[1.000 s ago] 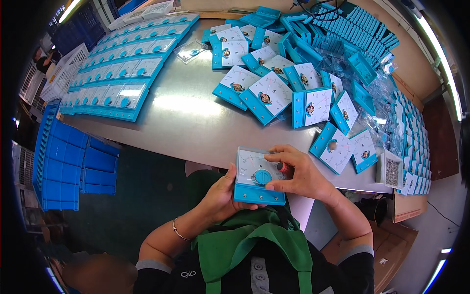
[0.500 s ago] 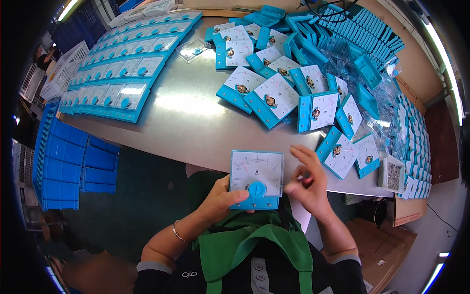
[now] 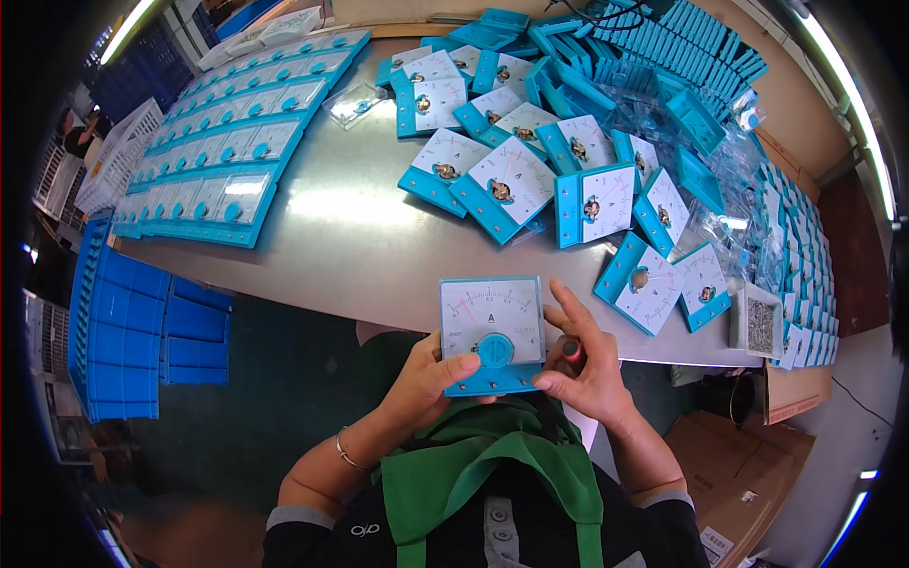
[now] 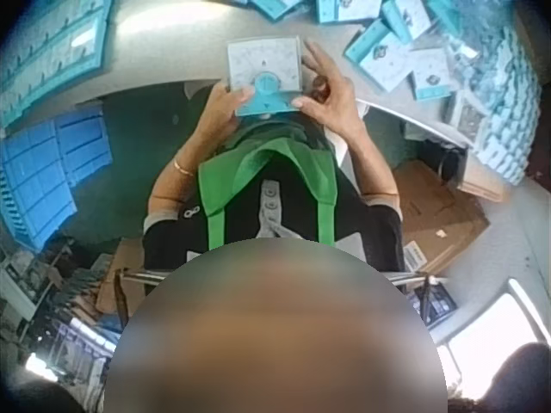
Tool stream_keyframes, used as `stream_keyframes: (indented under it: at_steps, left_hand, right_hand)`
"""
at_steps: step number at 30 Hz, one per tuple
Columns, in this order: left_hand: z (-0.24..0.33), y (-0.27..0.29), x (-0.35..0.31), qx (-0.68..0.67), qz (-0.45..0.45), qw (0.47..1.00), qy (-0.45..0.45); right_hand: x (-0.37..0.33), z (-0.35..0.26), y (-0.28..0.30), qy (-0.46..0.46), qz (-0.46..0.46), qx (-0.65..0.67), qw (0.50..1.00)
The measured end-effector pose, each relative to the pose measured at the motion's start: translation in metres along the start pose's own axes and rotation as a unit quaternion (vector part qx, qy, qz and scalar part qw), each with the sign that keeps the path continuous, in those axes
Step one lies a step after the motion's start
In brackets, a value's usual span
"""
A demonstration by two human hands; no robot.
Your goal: Assembling analog panel meters by attaching components and covers.
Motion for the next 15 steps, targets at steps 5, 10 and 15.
stream_keyframes:
  at_steps: [5,10,15]
  left_hand:
    - [-0.004,-0.006,0.000,0.017,-0.004,1.000,0.024]
    - [-0.003,-0.005,-0.003,0.019,-0.016,0.999,0.035]
    - [-0.005,-0.002,-0.005,0.018,-0.029,0.999,0.039]
  right_hand:
    - [0.002,-0.008,-0.007,0.037,-0.020,-0.219,0.975]
    - [-0.001,-0.008,-0.011,0.039,-0.011,-0.221,0.974]
    - [-0.001,-0.008,-0.014,0.052,-0.009,-0.220,0.974]
Point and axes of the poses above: each hand's wrist, its own x-axis towards the middle knuckle, its own y-axis out of the back of the hand, z = x × y, the point moved 4 cm from there along x, towards the middle knuckle, and after that the axes turned 15 degrees about -z, right-handed, at the moved point
